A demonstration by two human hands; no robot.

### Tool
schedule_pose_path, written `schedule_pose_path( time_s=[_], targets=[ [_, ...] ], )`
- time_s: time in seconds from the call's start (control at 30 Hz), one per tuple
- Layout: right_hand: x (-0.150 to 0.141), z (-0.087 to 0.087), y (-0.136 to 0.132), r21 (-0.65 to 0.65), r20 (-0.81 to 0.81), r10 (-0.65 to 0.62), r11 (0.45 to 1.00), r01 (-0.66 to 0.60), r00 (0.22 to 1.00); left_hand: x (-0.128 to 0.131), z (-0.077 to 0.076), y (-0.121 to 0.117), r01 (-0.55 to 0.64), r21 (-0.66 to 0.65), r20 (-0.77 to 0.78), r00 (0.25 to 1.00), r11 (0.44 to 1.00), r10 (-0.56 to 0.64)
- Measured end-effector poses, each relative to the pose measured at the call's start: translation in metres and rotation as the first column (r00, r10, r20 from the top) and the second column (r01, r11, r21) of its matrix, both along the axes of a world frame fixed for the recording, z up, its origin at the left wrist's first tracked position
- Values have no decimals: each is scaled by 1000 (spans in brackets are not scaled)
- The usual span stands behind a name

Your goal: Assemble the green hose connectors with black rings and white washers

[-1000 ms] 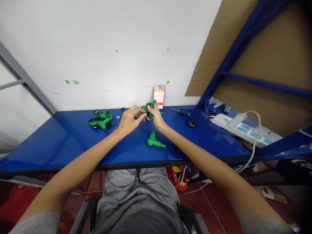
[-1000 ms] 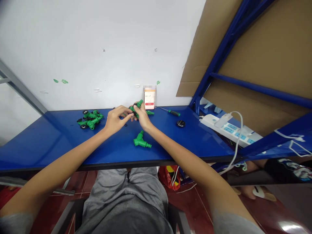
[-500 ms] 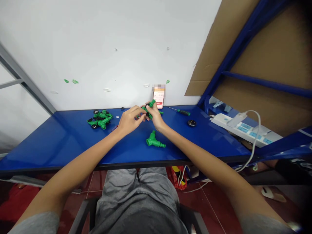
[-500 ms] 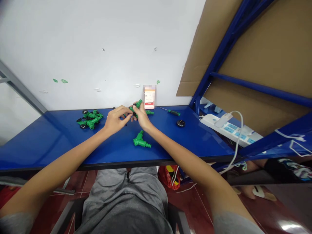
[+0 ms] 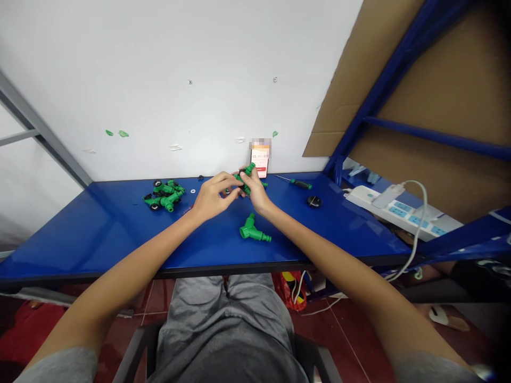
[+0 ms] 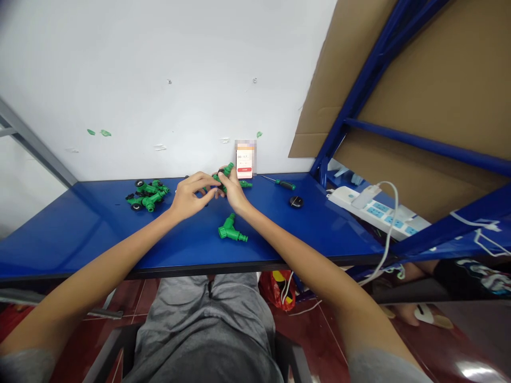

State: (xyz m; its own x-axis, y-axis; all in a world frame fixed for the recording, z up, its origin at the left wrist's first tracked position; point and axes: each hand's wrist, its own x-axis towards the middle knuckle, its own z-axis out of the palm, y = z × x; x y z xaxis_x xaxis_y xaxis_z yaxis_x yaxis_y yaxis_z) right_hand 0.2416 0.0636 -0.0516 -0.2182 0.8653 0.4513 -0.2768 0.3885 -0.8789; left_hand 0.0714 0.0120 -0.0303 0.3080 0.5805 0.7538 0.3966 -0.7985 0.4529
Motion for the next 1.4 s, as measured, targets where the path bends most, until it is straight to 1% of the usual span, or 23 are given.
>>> schedule_pose_path(
  time_s=[0.13,0.43,0.6,0.8,0.87,1.03,1.17,1.27,1.33,1.4],
  targets=[
    [2,1,1,-6,9,6,1000,-5,1000,0,0,0,-64,5,35,997,998,64],
    [0,-5,3,50,28,-3,999,2,1000,1,-5,1,-122,82,-63,990,989,127],
    [-1,-8,5,29,15,6,1000,-7,1000,-1,-8,6,-153,136,-121,978,979,170],
    [-1,-9,6,31,13,-23,999,22,1000,-3,-10,10,-143,126,-119,980,982,158],
    [-1,-10,6,40,28,-25,999,24,999,-3,-9,12,-137,97,-103,984,986,147],
    [-2,-12,7,66,43,-42,997,40,998,-5,-3,14,-80,-24,-45,996,996,79],
    [-1,-13,8,74,39,-29,997,26,999,-4,1,13,-79,-116,16,997,990,81],
    [1,-11,7,65,29,5,998,-6,1000,-1,1,13,-21,-240,111,993,971,49],
    [4,-8,7,63,31,18,998,-20,999,-1,0,14,35,-332,179,984,943,26],
    [7,-3,6,80,54,3,997,-7,999,-1,0,17,80,-408,231,973,910,18]
  ],
)
